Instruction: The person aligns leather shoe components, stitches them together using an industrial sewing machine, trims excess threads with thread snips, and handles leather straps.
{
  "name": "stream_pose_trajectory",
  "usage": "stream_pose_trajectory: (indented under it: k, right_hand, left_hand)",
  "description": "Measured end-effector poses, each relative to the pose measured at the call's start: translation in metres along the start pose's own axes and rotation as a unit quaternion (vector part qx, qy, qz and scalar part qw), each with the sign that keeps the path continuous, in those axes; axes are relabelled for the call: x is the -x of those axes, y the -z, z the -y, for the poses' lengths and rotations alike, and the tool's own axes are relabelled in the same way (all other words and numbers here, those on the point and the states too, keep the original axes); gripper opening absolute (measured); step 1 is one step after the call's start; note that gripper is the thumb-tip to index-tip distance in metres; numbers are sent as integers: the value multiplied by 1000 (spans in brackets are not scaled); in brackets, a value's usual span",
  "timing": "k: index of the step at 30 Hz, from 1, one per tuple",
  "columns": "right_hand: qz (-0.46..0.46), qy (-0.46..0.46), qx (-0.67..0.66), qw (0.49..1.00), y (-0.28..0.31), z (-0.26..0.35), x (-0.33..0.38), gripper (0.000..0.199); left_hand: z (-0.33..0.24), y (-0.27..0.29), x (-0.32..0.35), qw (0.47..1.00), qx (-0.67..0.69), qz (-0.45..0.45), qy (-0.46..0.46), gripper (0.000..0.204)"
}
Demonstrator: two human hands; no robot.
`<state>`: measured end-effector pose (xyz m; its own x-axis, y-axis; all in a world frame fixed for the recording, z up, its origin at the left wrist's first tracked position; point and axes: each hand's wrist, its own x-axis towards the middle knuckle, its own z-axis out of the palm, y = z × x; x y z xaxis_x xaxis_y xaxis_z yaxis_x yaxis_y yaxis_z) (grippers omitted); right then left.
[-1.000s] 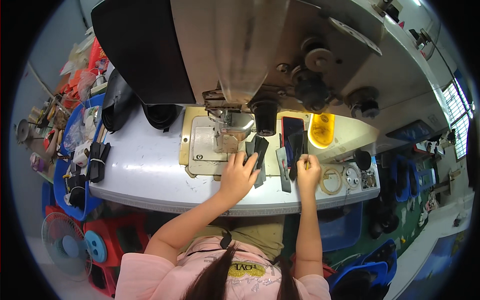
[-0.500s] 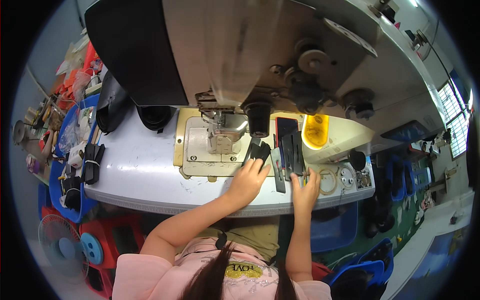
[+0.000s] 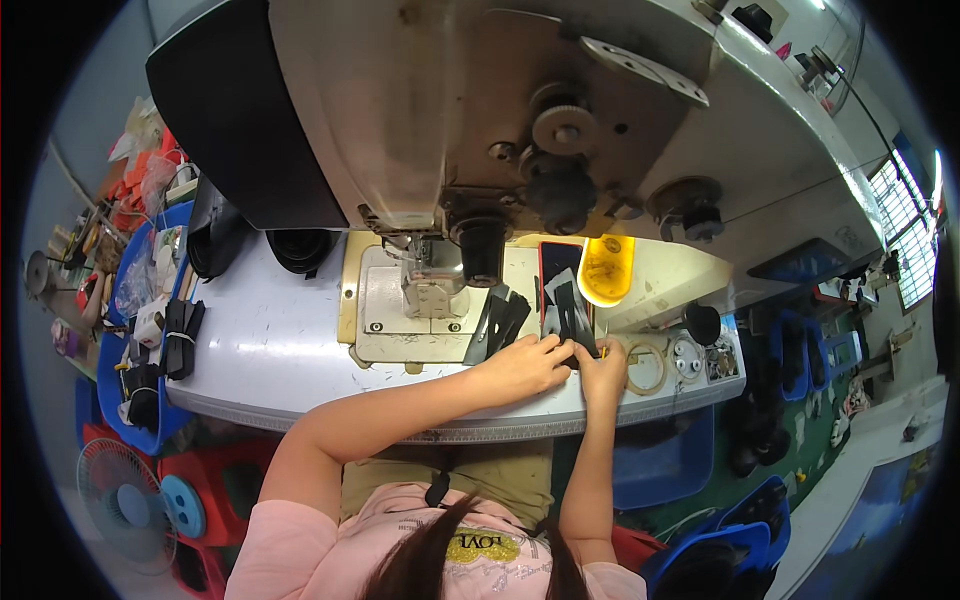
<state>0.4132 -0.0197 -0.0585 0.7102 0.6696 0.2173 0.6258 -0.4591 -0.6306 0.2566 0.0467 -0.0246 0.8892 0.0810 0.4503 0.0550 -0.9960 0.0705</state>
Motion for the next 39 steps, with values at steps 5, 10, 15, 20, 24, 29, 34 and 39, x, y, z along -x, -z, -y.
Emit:
stream_pose_trajectory:
  k: [5, 10, 15, 20, 24, 29, 34, 39]
  right_hand:
    - [10, 0, -34, 999, 4, 6, 0, 39]
    - [10, -35, -180, 983, -11, -8, 0, 24]
    - [8, 1, -182, 983, -2, -1, 7, 18]
    - [94, -129, -356, 921, 2, -11, 8, 16]
    - [121, -197, -386, 893, 9, 5, 20, 20]
    - [68, -50, -318, 944, 5, 10, 28, 23]
    - [43, -23, -351, 935, 37, 17, 20, 15]
    - [146, -47, -451, 879, 64, 32, 5, 15]
  left_hand:
    - [7, -2, -6, 1000, 9, -17, 3, 16]
    - [18, -6, -32, 998, 44, -40, -9, 20]
    - [40, -10, -52, 998, 0, -58, -18, 43]
    - [51, -14, -56, 1000, 3, -1, -11, 41]
    - [51, -12, -53, 1000, 27, 8, 1, 35]
    - [45, -13, -57, 1000, 24, 10, -11, 22]
    - [37, 21, -49, 995, 85, -21, 45, 12]
    - [1, 55, -18, 971, 157, -10, 183, 16]
